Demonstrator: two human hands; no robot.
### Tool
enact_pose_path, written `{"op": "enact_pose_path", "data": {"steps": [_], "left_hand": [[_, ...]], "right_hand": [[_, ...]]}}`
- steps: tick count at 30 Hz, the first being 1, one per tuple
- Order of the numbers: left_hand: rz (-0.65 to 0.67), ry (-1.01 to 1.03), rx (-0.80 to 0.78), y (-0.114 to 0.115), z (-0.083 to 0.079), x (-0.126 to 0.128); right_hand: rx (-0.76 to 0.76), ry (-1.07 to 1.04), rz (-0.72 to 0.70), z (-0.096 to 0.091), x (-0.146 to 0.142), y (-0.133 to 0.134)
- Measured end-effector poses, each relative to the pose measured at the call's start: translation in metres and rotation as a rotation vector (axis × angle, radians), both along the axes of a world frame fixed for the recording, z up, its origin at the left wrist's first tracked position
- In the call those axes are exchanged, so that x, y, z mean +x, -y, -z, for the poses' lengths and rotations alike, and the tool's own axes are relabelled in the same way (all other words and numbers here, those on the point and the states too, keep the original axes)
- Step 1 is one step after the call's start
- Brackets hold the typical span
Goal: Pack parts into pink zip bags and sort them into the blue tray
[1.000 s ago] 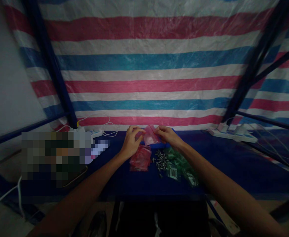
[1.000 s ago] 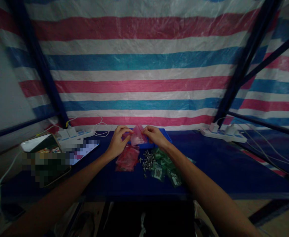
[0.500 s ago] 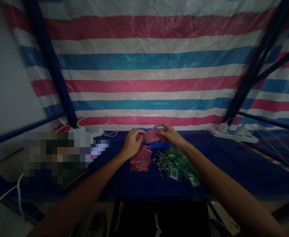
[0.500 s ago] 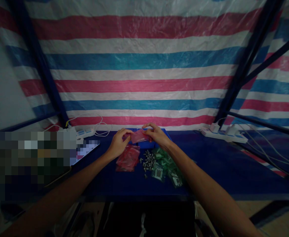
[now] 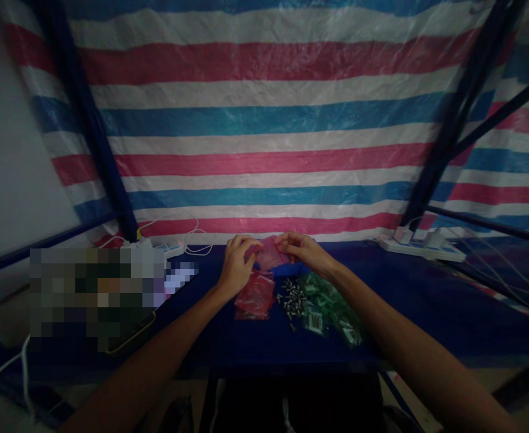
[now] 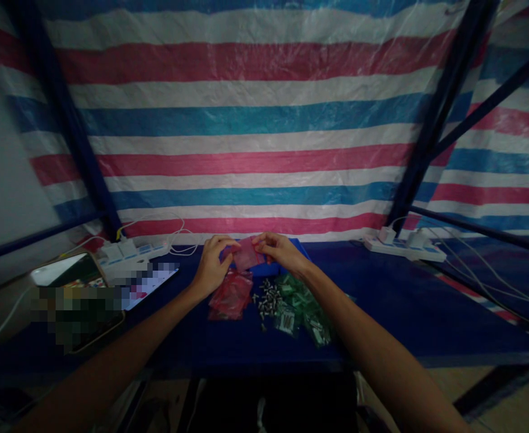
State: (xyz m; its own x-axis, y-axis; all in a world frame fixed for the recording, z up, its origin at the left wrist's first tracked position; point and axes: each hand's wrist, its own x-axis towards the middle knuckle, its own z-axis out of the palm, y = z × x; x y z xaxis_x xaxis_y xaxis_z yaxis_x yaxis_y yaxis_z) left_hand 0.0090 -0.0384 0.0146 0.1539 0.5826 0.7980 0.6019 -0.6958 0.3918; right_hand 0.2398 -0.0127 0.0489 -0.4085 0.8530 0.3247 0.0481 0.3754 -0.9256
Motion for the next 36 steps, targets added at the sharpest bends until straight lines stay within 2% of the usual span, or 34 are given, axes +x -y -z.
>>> {"op": "enact_pose_path", "data": {"steps": [7,10,14,16,18,26,36], "left_hand": [[0.02,-0.018,0.003,0.0,0.001,0.001],[0.062,0.039,-0.018,-0.005,0.002,0.0],[0.171,0.302,-0.244,-0.011,0.004,0.002],[0.246,0.429,-0.368,-0.012,0.005,0.004],[0.289,0.504,-0.418,-0.012,0.005,0.005],[0.301,0.537,-0.46,-0.006,0.002,0.008],[0.2,0.545,-0.366,-0.008,-0.001,0.002]], "right_hand": [[-0.074,-0.037,0.026,0.0,0.001,-0.001],[-0.11,-0.084,0.018,-0.001,0.001,-0.002],[-0.123,-0.112,-0.015,-0.002,0.001,0.001],[-0.09,-0.064,-0.017,-0.003,0.0,0.004],[-0.037,-0.009,-0.01,-0.004,-0.003,0.007],[0.02,0.045,0.055,0.001,-0.008,0.008],[-0.121,-0.144,0.076,0.014,-0.014,0.0]]}}
